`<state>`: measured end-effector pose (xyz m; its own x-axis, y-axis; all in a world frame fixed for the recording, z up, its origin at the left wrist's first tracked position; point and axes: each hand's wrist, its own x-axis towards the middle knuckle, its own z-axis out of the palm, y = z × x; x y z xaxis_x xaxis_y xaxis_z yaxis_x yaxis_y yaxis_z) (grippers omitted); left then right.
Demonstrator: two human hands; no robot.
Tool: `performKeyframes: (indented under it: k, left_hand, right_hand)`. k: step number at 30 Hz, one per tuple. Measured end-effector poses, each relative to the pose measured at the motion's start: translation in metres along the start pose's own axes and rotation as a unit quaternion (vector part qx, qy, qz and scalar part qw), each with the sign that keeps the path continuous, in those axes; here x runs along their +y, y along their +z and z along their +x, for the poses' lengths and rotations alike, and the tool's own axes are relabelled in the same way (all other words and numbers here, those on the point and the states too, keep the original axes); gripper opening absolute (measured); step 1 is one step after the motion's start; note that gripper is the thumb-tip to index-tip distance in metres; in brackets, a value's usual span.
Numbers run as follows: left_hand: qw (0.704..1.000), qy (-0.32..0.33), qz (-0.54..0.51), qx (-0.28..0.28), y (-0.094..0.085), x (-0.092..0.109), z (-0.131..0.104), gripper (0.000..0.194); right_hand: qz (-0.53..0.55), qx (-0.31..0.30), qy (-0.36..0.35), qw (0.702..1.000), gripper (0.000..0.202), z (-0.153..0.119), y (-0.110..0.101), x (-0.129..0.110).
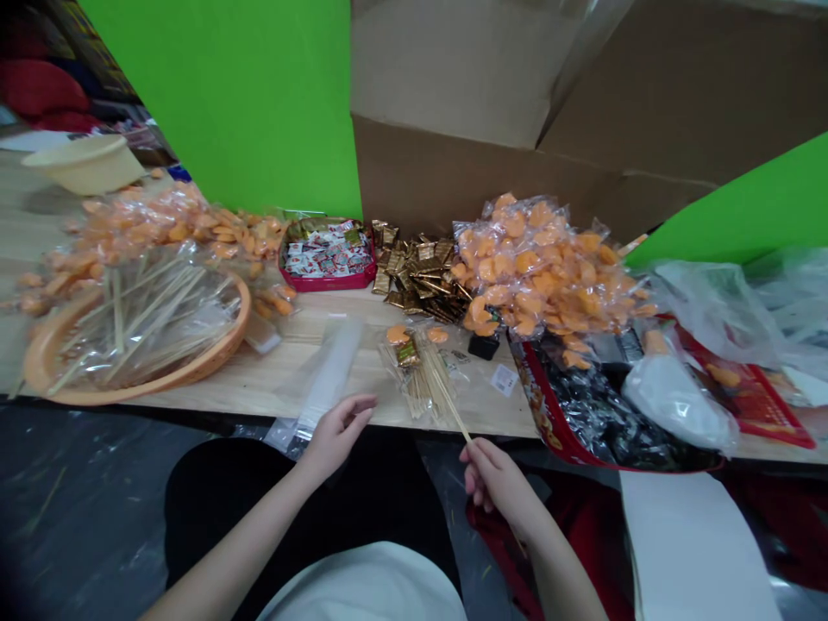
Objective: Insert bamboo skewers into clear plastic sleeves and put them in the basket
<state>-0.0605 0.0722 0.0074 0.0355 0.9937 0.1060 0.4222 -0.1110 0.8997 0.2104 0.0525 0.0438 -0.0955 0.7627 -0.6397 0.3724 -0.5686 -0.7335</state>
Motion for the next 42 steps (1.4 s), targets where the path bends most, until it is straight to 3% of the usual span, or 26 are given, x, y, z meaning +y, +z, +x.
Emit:
performKeyframes:
  k: [4, 6, 9, 11, 12, 14, 16, 19, 22, 28, 34, 38, 40, 42]
  left_hand:
    - [0.965, -0.029, -0.258, -0.041, 0.009, 0.035, 0.011, 0.046]
    - [0.953, -0.019, -0.288, -0.087, 0.010, 0.054, 0.011, 0.041]
    - [0.949, -0.012, -0.262, -0.175, 0.007, 0.066, 0.002, 0.038]
    - [0.958, -0.001, -0.224, -0.177, 0.001, 0.057, 0.000, 0.040]
    - [0.974, 0.004, -0.174, -0.143, -0.003, 0.047, 0.003, 0.040]
    - [1.000, 0.008, -0.018, -0.023, -0.016, 0.019, 0.015, 0.038]
    - [0.988, 0.001, 0.136, 0.073, -0.030, -0.014, 0.030, 0.034]
    - [0.975, -0.001, 0.193, 0.106, -0.047, -0.053, 0.045, 0.023]
    - [0.973, 0.013, 0.206, 0.108, -0.053, -0.072, 0.045, 0.014]
    - [0.984, 0.029, 0.148, 0.097, -0.055, -0.063, 0.032, 0.015]
    - [1.000, 0.006, 0.013, 0.020, -0.050, -0.048, 0.024, 0.018]
    - [0.990, -0.083, -0.107, 0.026, -0.047, -0.048, 0.036, 0.048]
    - [0.980, -0.114, -0.165, 0.013, -0.047, -0.043, 0.040, 0.052]
    - [0.951, -0.149, -0.271, -0.020, -0.045, -0.032, 0.040, 0.049]
  right_hand:
    - [-0.061, -0.133, -0.058, 0.988, 0.033, -0.033, 0.015, -0.013]
    - [-0.058, -0.177, -0.080, 0.979, 0.033, -0.033, 0.032, -0.024]
    - [-0.027, -0.185, -0.115, 0.976, 0.032, -0.019, 0.060, -0.039]
    - [0.013, -0.186, -0.127, 0.974, 0.032, -0.009, 0.074, -0.046]
    - [0.046, -0.186, -0.126, 0.973, 0.032, -0.005, 0.079, -0.050]
    - [0.133, -0.176, -0.115, 0.969, 0.031, 0.002, 0.084, -0.055]
    - [0.209, -0.153, -0.104, 0.960, 0.032, 0.007, 0.086, -0.057]
    - [0.227, -0.156, -0.080, 0.958, 0.032, 0.012, 0.088, -0.058]
    - [0.194, -0.194, -0.054, 0.960, 0.032, 0.021, 0.093, -0.058]
    - [0.161, -0.119, -0.018, 0.980, 0.036, 0.077, 0.122, -0.075]
    - [0.163, -0.081, -0.054, 0.982, 0.027, 0.138, 0.155, -0.102]
    - [0.153, -0.097, -0.103, 0.978, 0.028, 0.127, 0.153, -0.103]
    - [0.142, -0.110, -0.128, 0.975, 0.029, 0.110, 0.148, -0.098]
    - [0.124, -0.118, -0.152, 0.974, 0.028, 0.091, 0.143, -0.093]
